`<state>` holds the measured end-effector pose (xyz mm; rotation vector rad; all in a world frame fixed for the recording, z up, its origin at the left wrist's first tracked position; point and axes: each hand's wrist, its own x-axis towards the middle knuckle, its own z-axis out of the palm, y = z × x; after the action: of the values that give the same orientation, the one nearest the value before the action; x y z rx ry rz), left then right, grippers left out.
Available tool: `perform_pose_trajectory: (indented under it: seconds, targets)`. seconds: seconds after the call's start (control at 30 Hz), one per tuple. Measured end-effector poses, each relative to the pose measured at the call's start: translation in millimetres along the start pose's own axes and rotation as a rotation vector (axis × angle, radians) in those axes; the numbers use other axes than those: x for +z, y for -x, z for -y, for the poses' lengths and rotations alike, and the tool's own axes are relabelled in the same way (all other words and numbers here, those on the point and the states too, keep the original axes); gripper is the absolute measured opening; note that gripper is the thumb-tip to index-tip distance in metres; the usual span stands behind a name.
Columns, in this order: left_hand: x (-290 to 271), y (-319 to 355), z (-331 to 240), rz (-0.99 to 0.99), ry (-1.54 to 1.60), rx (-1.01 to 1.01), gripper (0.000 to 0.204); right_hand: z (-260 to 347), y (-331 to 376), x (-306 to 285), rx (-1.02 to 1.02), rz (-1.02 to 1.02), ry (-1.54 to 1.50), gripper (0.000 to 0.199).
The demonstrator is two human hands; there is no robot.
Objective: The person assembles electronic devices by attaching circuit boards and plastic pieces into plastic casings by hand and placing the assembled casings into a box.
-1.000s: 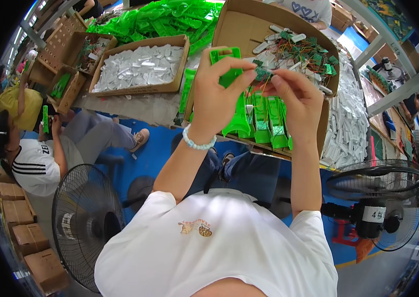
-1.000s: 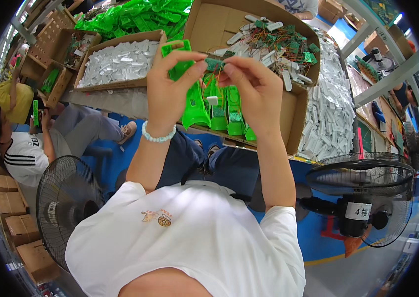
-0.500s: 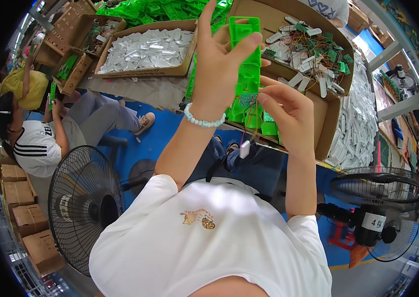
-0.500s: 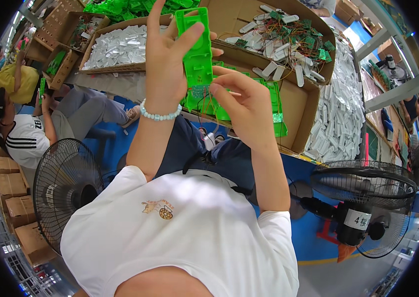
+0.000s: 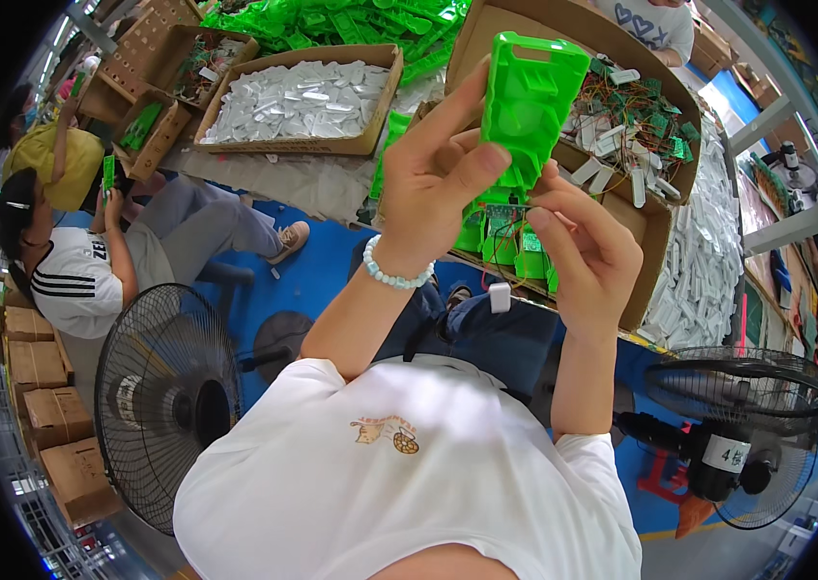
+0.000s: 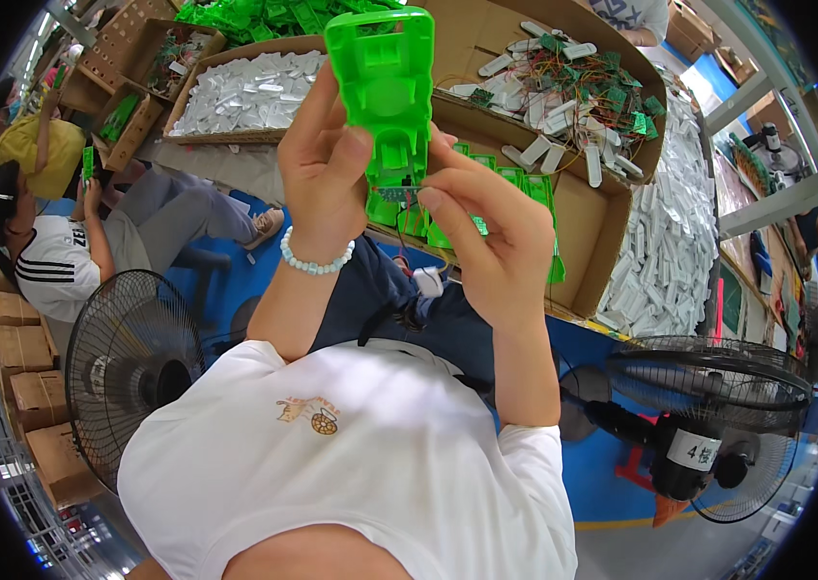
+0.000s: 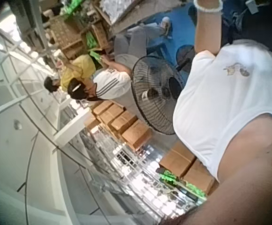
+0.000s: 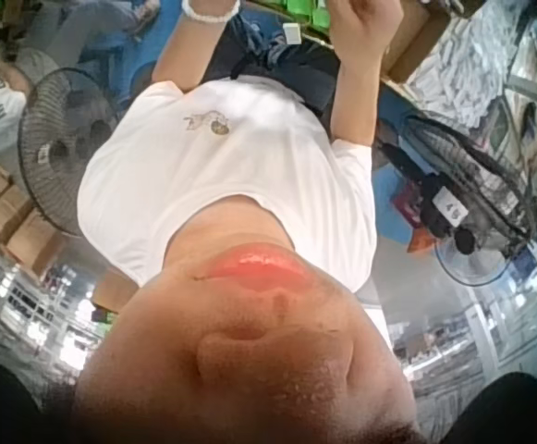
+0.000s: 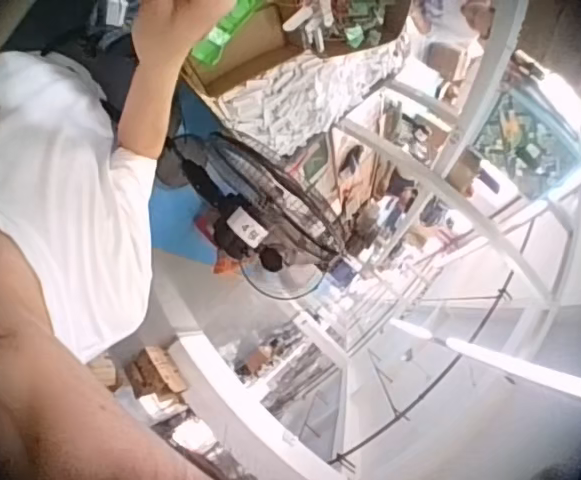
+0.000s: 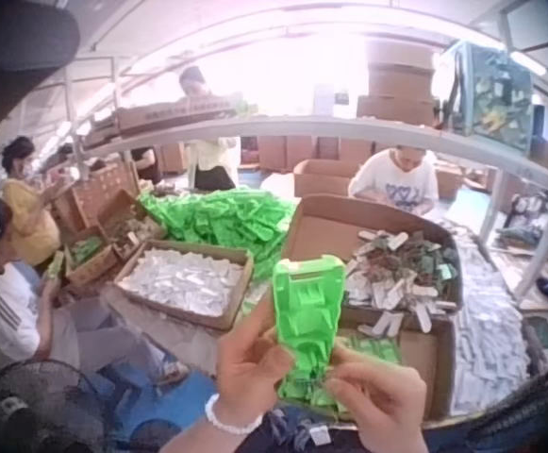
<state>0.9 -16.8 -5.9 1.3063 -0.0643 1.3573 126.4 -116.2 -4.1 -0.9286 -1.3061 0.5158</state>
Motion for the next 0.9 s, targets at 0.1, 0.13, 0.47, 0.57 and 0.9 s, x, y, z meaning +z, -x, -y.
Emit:
perform_pose_trajectory:
  seconds: [0.1,0.13,0.47,0.57,0.9]
  targets:
    - [-1.5,2.8,-1.1,-0.004,0.017,-0.006,0.06,5.0,3.3,-0.3,0.063,0.024,-0.003,0.015]
    - [0.3,3.8,-0.5,-0.003,0.02,-0.009,0.06,1.8,4.2,-0.2,0.007,0.017,-0.03,0.016]
    - [12.7,9.5,-6.2,-0.092,-0.094,0.084,0.045,4.7,8.9,8.8,-0.011,-0.141,-0.031,0.013]
    - [10.5,14.2,-2.3,-0.1,-0.171,0.123,0.046,7.1,9.5,9.6,0.041,-0.163,-0.051,0.013]
    - [2.7,27.7,-3.6,0.122,-0.295,0.217,0.066,10.8,9.5,12.7,0.059,-0.179,-0.066,0.014]
